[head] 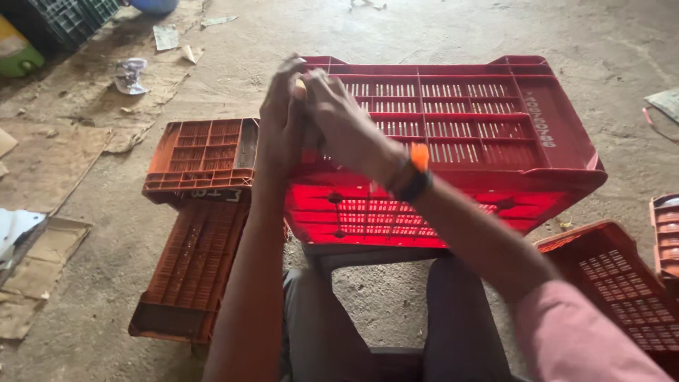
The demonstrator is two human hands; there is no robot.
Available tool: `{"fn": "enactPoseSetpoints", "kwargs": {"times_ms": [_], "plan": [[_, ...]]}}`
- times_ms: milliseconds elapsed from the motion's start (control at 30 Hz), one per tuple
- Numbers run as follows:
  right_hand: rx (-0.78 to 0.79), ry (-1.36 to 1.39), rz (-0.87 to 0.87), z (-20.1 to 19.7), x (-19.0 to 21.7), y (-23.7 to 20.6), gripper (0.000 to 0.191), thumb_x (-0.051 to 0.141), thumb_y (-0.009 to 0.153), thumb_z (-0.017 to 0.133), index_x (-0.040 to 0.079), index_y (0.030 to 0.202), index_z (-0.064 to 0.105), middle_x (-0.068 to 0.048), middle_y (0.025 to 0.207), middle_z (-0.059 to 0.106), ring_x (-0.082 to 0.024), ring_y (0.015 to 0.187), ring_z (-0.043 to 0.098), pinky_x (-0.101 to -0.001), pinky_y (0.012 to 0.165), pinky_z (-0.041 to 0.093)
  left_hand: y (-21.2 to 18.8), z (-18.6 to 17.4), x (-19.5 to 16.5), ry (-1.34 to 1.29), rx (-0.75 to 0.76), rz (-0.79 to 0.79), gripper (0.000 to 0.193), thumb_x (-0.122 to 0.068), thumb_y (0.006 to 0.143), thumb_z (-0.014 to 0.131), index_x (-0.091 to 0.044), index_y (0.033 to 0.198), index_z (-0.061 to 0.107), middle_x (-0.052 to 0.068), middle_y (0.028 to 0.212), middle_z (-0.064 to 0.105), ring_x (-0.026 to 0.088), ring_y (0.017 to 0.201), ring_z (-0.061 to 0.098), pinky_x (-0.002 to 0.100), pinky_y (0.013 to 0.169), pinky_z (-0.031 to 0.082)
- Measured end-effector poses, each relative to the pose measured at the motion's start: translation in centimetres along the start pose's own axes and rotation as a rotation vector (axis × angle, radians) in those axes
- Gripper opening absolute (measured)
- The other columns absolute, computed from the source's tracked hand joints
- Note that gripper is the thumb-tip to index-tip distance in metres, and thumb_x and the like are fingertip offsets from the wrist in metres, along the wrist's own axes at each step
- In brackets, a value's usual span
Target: The person sits on a chair with a red plastic crate resting on their lap and wipes its surfaces with a cloth. They rotate and reposition the crate repeatedly to wipe the top, sides, and edges, then set the crate upright on a small stand at the end.
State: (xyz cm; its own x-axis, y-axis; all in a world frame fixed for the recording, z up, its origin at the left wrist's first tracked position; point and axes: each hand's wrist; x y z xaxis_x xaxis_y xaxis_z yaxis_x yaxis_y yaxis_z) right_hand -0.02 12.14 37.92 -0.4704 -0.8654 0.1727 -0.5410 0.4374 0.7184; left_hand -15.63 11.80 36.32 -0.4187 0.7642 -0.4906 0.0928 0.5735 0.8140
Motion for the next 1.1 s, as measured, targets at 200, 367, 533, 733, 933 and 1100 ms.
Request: {"fn": "enactPoseSetpoints", "kwargs": {"times_ms": [200,367,533,733,933,1100], "plan": [[0.081,0.034,-0.325,2.9,-5.7,4.6,0.023,0.004,0.089,0.076,0.009,0.111,0.07,-0.006,0.123,0.063,-0.026,0.123,0.056,-0.0427,0.104,0.054,-0.1,0.6,0.4,0.204,-0.188,-0.284,0.074,-0.056,0.109,0.039,0.004,0.152,0.035,0.03,0.152,0.049,0.042,0.143,0.053,0.05,0.117,0.046],[0.183,0.172,-0.126,1.7,-9.9,5.4,0.025,0.015,0.096,0.071,0.014,0.121,0.071,-0.009,0.137,0.062,-0.019,0.102,0.069,-0.0305,0.085,0.06,-0.2,0.7,0.2,0.18,-0.101,-0.353,0.066,-0.051,0.108,0.035,0.003,0.148,0.039,0.029,0.14,0.057,0.041,0.124,0.066,0.048,0.096,0.058],[0.35,-0.051,0.009,-5.3,-13.5,2.1,0.017,0.017,0.106,0.068,0.014,0.123,0.07,-0.005,0.111,0.071,-0.018,0.099,0.069,-0.0334,0.09,0.054,0.1,0.6,0.4,0.505,-0.035,-0.345,0.039,-0.03,0.105,0.046,0.0,0.123,0.063,0.027,0.098,0.071,0.043,0.089,0.071,0.054,0.076,0.055],[0.335,0.5,0.497,-14.6,-20.0,-7.3,0.026,0.009,0.103,0.051,0.018,0.126,0.059,0.001,0.127,0.062,-0.015,0.123,0.055,-0.0274,0.113,0.042,0.2,0.5,0.0,0.505,-0.083,-0.451,0.03,-0.021,0.099,0.048,-0.007,0.102,0.073,0.015,0.07,0.07,0.035,0.067,0.072,0.051,0.064,0.054],[0.339,-0.46,0.476,-23.0,-20.1,-14.1,0.053,0.002,0.089,0.061,0.017,0.139,0.067,-0.016,0.132,0.064,-0.033,0.119,0.062,-0.0433,0.101,0.055,0.0,0.3,-0.7,0.466,-0.114,-0.406,0.03,-0.018,0.097,0.046,-0.006,0.101,0.074,0.016,0.067,0.069,0.033,0.064,0.071,0.05,0.065,0.053],[0.185,-0.597,0.562,-21.8,-18.9,-15.4,0.066,0.004,0.073,0.074,0.009,0.138,0.067,-0.029,0.112,0.067,-0.045,0.106,0.065,-0.0485,0.095,0.053,0.3,0.7,-0.6,0.48,-0.102,-0.362,0.031,-0.02,0.1,0.047,-0.005,0.098,0.074,0.017,0.071,0.07,0.035,0.068,0.071,0.051,0.068,0.053]]}}
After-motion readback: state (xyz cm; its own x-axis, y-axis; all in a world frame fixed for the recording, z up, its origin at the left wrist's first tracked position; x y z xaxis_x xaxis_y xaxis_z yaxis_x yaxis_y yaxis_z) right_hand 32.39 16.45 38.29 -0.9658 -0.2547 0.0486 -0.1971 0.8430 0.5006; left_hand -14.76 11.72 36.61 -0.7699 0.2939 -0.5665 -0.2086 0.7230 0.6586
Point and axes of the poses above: each hand's wrist, its own y-axis towards the middle knuckle, its own z-axis out of the palm, x = y × z
